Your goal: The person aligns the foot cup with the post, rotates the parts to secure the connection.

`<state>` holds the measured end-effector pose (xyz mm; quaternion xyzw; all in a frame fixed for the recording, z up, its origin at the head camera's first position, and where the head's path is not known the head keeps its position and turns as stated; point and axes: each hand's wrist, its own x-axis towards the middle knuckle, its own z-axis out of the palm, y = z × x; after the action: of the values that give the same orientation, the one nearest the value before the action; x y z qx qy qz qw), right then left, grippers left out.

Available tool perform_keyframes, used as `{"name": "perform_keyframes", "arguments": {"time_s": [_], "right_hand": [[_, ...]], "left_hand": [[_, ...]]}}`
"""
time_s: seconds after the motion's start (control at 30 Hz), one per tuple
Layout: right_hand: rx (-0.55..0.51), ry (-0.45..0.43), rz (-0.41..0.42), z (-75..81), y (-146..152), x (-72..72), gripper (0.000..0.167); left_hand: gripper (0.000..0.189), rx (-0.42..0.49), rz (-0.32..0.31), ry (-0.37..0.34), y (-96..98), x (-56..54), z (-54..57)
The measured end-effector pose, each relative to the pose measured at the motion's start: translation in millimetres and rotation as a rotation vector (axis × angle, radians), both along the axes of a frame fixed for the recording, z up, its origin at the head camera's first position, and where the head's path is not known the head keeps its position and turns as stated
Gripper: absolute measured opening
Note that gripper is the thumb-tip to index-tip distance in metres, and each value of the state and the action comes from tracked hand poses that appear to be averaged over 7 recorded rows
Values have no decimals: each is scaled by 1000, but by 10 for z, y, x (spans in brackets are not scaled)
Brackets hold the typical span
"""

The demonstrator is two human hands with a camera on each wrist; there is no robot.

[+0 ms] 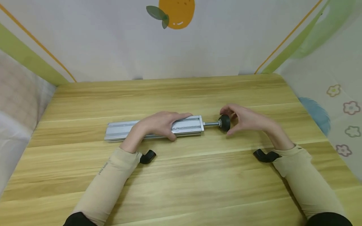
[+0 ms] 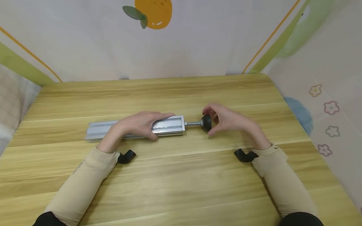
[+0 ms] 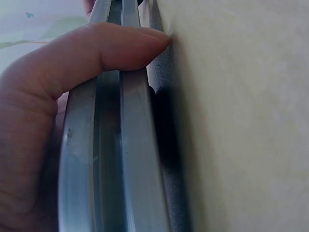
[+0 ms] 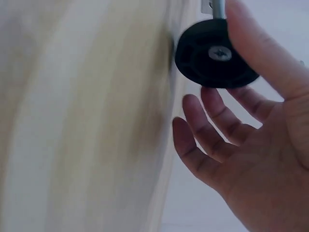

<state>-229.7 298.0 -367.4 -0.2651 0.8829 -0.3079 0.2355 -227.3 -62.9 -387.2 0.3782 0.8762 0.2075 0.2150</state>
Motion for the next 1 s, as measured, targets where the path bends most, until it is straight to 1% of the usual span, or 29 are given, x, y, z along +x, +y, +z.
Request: {"name": "perform_keyframes", "arguments": {"time_s": [0.13, 0.3, 0.5, 0.6, 0.7, 0.87, 1.0], "right_hand": [[16, 23, -36, -5, -35, 6, 75], [16, 0, -56, 8, -1, 8, 65], [-16, -44, -32, 27, 43, 19, 49], [-22, -69, -20, 42, 53, 17, 48], [-29, -82, -9, 20, 77, 17, 47], [-28, -85, 7, -5, 99, 20, 46], [12, -77, 9, -8, 124, 21, 41]], "left_hand": [[102, -4, 10, -3, -12, 9, 17], [102, -3, 7, -7, -8, 13, 14], [103, 2, 3, -16, -5, 11, 11], [103, 7, 4, -23, -9, 16, 23], [103, 10, -1, -17, 2, 17, 14], [102, 14, 0, -17, 16, 15, -9], [102, 16, -1, -28, 30, 13, -19]]}}
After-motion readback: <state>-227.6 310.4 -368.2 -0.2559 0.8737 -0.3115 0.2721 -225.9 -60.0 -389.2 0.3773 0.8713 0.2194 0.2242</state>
